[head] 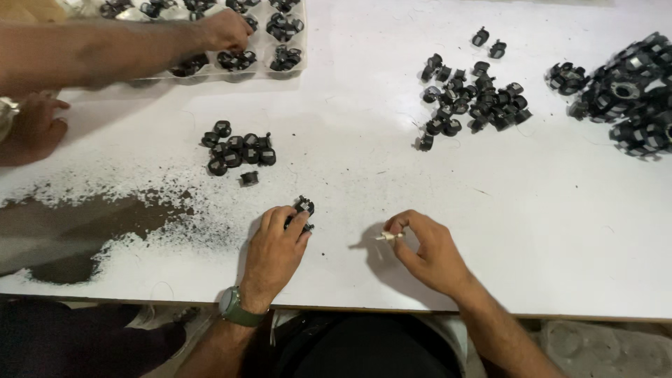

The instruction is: The person sits at a white workbench assembling mecanum wheels, pressing black rubber rollers onto the hubs of wheel bodies by hand. They pick up hubs and rollers from the table, fit each roller into place around a hub, and set completed wheels aside with other finished wheels.

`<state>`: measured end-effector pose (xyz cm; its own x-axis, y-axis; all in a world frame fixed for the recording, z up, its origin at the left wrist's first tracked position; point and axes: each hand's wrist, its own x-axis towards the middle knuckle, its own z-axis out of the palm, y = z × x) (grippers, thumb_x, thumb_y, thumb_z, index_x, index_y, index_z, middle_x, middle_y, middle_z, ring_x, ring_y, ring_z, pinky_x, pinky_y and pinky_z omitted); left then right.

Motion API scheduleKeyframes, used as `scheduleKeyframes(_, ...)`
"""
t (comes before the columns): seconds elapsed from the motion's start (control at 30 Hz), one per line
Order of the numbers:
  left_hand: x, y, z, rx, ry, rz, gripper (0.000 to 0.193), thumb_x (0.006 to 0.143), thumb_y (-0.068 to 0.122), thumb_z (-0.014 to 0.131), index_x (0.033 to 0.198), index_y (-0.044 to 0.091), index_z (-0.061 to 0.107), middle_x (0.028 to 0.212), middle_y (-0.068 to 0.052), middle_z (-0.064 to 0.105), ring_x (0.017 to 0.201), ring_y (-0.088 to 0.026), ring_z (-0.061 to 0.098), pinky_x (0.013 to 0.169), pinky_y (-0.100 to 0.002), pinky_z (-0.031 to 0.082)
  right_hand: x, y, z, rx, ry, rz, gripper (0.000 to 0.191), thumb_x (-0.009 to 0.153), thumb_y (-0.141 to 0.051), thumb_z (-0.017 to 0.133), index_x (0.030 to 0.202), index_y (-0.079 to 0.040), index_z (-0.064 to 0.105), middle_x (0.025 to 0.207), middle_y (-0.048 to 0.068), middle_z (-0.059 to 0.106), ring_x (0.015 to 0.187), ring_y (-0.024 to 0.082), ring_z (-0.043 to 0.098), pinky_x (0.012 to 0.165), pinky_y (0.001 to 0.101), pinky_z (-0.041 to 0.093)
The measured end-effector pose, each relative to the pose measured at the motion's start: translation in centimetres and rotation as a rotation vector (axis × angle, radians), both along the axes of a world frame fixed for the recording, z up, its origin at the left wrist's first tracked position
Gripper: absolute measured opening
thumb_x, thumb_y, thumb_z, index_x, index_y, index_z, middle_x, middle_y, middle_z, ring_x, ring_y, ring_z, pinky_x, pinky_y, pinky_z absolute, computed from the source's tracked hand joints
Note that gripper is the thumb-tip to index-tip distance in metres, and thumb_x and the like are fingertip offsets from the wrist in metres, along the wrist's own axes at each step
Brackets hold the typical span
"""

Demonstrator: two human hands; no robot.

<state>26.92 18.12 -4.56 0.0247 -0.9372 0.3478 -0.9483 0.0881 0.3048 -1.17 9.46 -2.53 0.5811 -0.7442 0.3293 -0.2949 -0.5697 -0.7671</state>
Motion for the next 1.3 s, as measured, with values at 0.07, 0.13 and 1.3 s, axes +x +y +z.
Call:
scheduleKeyframes(0.07,-1.5,0.5,0.1,0.021,0.007,-0.049,0.041,0.086,0.025,0.078,0.123,0.008,0.068,0.121,-0.011,0.060,0.120,-0.030,0.056,0.091,-0.040,0.056,-1.2,2.3,-1.3,0.096,-0.078,-0.052,0.007,0.091,-0.007,0.063,0.095,-0.008,0.058,0.107,0.008,0.071,0.103,0.022,0.070,0.090,0.0367,0.056)
scheduleKeyframes(0.13,-2.9,0.7,0.6,0.009,-0.008,-0.099,0.044,0.085,0.028,0.079,0.122,0.009,0.068,0.122,-0.010,0.061,0.121,-0.029,0.056,0.093,-0.042,0.055,-2.2,4.2,-2.7,0.180,-0.135,-0.145,0.008,0.094,-0.008,0.068,0.094,-0.008,0.060,0.106,0.009,0.070,0.103,0.020,0.068,0.090,0.0365,0.054)
scheduleKeyframes(1.3,-11.3,4.8,0.9,0.316,0.596,-0.057,0.070,0.087,0.018,0.070,0.149,0.000,0.044,0.099,-0.009,0.078,0.077,-0.019,0.075,0.066,-0.035,0.061,-2.1,8.4,-3.8,-0.190,0.236,-0.189,0.043,0.085,-0.018,0.077,0.125,-0.009,0.065,0.125,0.011,0.057,0.139,0.034,0.045,0.122,0.0660,0.021)
